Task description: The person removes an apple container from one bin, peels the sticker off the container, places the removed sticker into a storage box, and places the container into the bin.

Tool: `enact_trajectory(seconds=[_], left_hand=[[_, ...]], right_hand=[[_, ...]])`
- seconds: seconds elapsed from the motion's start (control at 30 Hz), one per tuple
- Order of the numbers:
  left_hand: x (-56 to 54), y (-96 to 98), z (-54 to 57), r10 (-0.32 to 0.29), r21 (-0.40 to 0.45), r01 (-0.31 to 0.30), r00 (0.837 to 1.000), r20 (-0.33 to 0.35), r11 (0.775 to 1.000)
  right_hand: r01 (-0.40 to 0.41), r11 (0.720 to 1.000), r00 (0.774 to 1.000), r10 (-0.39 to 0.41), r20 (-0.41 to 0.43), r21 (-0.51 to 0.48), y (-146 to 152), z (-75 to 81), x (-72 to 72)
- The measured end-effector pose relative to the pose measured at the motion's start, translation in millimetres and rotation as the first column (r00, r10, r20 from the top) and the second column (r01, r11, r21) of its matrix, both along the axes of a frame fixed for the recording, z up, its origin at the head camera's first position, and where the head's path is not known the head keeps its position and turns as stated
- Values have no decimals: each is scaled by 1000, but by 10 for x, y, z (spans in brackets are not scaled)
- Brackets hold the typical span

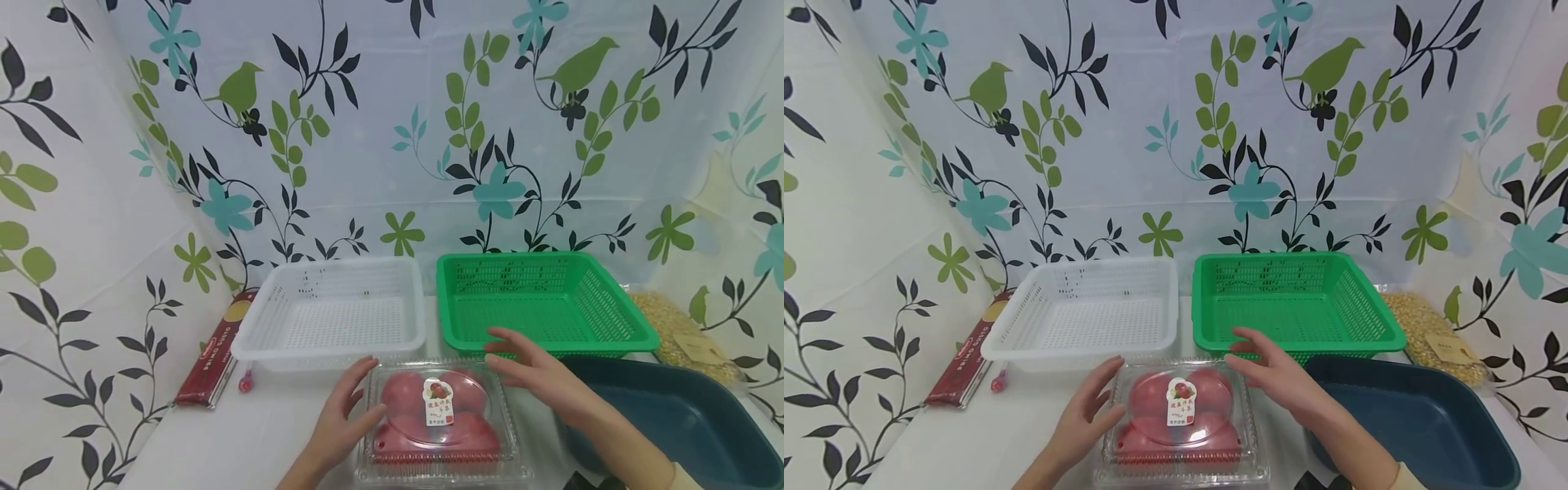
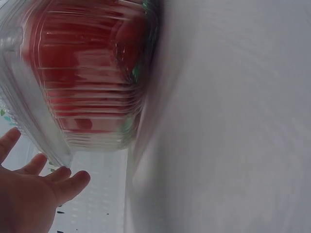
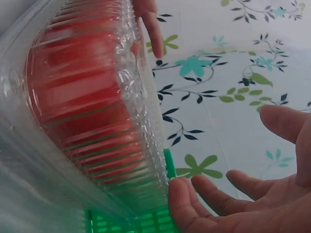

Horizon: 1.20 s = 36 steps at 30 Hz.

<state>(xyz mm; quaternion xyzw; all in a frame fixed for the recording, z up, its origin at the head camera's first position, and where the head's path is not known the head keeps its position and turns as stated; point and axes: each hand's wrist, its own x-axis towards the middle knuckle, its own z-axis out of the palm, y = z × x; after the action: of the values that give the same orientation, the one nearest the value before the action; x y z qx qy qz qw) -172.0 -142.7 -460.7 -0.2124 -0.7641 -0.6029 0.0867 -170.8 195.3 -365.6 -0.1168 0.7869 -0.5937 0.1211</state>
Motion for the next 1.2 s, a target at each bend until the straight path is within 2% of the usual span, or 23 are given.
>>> enact_trajectory(seconds=[0.23, 0.37, 0.47, 0.67, 0.9, 1.07, 1.2], left_hand=[[9, 52, -21, 25, -4, -25, 999, 26, 1000], [0, 61, -36, 29, -5, -29, 998, 50, 1000], [-16, 72, -45, 22, 2, -23, 999, 40, 1000], [-25, 93, -29, 8, 25, -8, 1000, 29, 1000], [-13, 78, -43, 15, 44, -16, 999, 41, 999], [-8, 75, -74, 5, 67, -7, 999, 32, 998], [-8, 74, -83, 3, 73, -7, 998, 55, 997]], right_hand=[[-97, 995, 994, 97, -41, -20, -156, -46, -121], [-121, 993, 992, 121, -33, -1, -243, -99, -185], [-128, 992, 991, 129, -39, 19, -295, -145, -221], [-152, 985, 980, 160, -120, 77, -381, -189, -264], [-204, 964, 951, 236, -200, 170, -477, -199, -288], [-225, 952, 943, 266, -199, 210, -521, -176, -299], [-231, 946, 944, 274, -181, 229, -549, -137, -296]])
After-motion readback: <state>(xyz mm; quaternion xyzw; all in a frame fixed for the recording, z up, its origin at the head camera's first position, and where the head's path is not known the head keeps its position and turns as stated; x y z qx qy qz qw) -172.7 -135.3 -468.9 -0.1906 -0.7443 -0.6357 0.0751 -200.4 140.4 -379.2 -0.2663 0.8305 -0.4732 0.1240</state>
